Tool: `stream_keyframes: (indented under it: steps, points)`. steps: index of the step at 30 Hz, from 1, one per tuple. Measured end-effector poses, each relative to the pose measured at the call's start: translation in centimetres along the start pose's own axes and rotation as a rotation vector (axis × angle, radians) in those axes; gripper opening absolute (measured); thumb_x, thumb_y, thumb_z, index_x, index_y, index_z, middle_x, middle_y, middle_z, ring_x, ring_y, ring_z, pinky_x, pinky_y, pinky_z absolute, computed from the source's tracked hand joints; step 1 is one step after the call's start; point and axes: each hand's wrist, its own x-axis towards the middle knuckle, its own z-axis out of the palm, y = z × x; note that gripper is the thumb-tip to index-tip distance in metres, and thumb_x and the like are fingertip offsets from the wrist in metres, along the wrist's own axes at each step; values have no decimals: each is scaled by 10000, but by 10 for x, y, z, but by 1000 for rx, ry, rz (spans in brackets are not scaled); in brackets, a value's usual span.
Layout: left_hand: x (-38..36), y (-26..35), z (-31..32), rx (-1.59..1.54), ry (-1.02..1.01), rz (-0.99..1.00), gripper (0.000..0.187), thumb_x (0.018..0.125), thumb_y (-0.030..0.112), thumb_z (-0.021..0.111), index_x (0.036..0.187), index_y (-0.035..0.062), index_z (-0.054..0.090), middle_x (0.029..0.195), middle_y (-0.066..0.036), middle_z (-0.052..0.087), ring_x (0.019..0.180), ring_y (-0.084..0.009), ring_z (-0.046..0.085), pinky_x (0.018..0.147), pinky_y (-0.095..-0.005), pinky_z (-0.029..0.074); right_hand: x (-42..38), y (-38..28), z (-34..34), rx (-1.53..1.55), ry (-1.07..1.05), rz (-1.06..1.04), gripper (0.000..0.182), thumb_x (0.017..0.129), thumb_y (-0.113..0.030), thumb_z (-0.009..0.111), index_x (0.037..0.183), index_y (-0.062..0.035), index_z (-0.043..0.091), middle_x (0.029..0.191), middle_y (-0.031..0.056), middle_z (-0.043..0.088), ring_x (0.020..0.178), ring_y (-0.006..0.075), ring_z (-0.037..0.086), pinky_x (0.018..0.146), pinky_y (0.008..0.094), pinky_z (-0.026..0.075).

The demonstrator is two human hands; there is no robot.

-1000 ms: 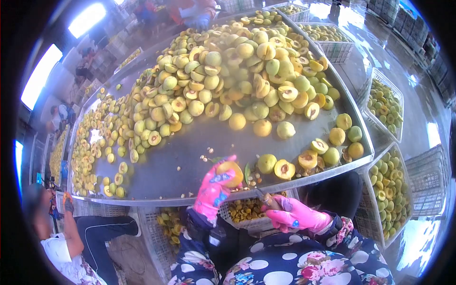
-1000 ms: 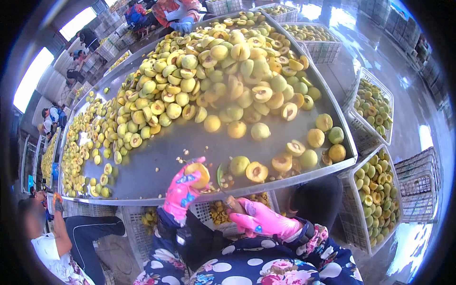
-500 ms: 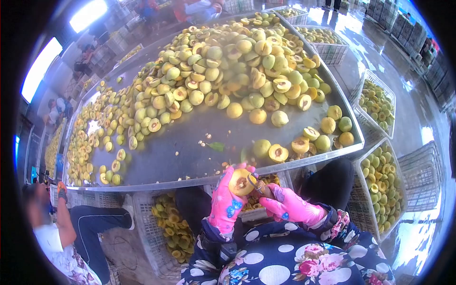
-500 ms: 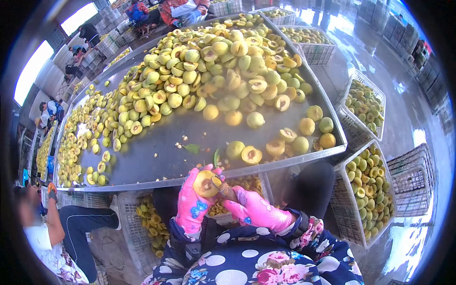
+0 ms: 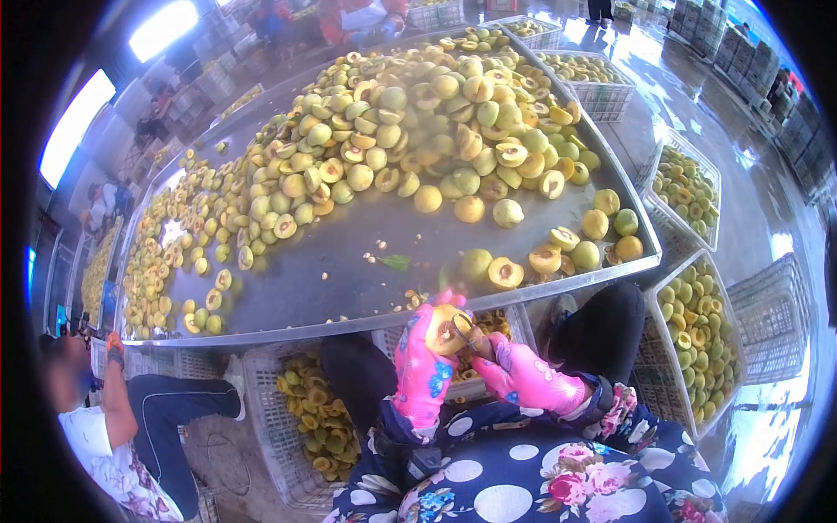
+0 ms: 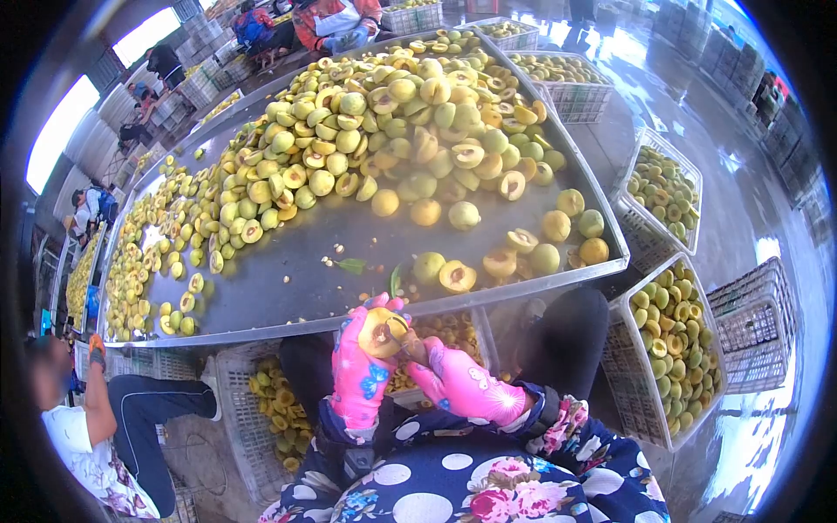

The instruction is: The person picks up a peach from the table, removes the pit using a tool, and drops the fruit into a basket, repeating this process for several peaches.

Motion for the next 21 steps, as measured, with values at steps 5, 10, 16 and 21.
stream_keyframes:
  steps: [5,10,16,21]
  points:
    - [-1,-14,3,19,64,96,361,928,303,403,1138,24,495,1114,-148,557,923,-257,569,781,-390,497,-1,8,6,-126,15,43,206,891,-157,513,999,15,474,674,159,559,554,285,571,482,359,402]
    - [4,-29,-4,-29,87,161,349,916,290,427,1114,9,491,1056,-136,567,876,-245,574,749,-378,507,11,85,27,-468,27,-306,274,899,-198,507,1030,37,457,691,156,551,529,267,567,457,348,403]
    - [9,-31,-8,35,142,210,295,904,243,473,1071,5,521,986,-119,578,818,-224,580,701,-362,520,17,86,28,-864,48,-400,281,893,-192,503,1048,36,448,720,168,557,550,272,584,462,338,423]
    - [11,-29,-11,38,227,158,245,889,211,516,1031,15,551,941,-102,591,774,-207,587,656,-341,529,18,50,24,-361,19,-180,269,880,-187,511,995,47,444,653,181,555,534,303,591,454,369,434]
